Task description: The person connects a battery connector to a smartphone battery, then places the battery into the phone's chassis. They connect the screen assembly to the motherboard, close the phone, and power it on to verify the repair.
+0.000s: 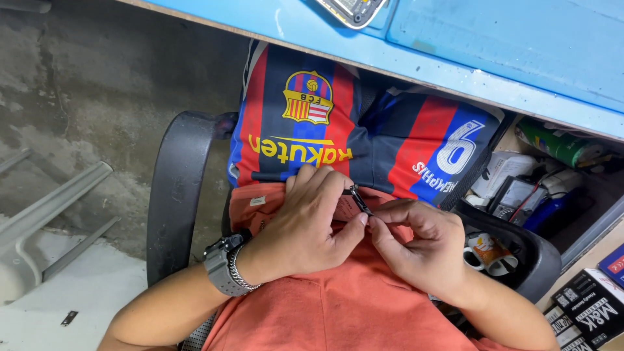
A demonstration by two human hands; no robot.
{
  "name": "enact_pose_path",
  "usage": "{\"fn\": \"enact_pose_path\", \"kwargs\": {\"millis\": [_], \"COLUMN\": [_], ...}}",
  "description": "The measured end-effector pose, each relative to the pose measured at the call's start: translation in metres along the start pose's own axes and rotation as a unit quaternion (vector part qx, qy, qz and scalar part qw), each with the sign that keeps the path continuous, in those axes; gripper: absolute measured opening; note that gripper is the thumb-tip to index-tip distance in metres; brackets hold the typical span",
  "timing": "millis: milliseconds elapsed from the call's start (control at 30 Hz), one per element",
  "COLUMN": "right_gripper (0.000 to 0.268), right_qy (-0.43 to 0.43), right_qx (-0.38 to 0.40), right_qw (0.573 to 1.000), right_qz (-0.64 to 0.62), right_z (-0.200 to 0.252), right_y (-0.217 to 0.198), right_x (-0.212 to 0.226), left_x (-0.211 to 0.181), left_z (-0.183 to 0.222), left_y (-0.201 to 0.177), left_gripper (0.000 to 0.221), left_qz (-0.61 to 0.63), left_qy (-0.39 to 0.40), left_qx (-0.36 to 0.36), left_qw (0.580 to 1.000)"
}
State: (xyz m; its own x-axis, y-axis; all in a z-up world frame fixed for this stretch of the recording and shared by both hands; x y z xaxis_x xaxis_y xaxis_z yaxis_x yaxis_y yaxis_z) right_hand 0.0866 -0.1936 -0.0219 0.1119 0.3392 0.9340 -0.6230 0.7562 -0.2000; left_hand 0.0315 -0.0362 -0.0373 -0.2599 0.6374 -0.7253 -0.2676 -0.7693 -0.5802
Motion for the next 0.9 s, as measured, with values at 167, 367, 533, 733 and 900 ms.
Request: {"fn": "enact_pose_path", "kwargs": {"millis": [167,367,533,733,900], "right_gripper": [0.003,0.002,0.007,0.015,0.041], "right_qy": [0.007,-0.015,-0.002,-0.014,0.012], "right_qx": [0.011,0.025,0.042,0.021,-0.031], "right_qw": [1.0,1.0,0.999,1.0,0.994], "right_qz": [0.008,-0.001,-0.003,-0.003,-0.1], "right_z": [0.002,0.001,0.001,0.004,0.012], "right_y": [0.0,0.003,0.006,0.013,0.016], "right_x": [0.006,0.01,0.012,0.009,0.0], "left_x": [-0.002,0.003,0.006,0.008,0.009], "left_z": [-0.001,-0.004,-0.004,-0.006,-0.009], "left_y": [0.002,0.011,0.01,0.006,0.001], "left_gripper": [0.034,0.026,0.02,0.013,0.018], "left_qz": [0.013,0.045,0.067,0.095,0.13], "left_qy": [-0.014,-0.048,-0.038,-0.031,-0.019], "left_qx": [-0.047,-0.083,-0.104,-0.126,-0.12], "left_qw": [0.999,0.994,0.992,0.987,0.984]}}
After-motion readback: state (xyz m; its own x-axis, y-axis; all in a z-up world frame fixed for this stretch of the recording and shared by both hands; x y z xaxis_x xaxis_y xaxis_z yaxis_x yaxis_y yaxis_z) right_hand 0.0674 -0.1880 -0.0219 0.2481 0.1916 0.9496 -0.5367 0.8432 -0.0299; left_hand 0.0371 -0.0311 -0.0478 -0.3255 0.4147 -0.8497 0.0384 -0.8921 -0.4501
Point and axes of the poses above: each hand's wrist, its own z-axis away from the middle knuckle, its own y-axis out of the palm, x = y × z, the point moved 6 cm from there along -z, towards the middle knuckle, and after that the axes turned 14 degrees about -z, right-handed, at the moved point
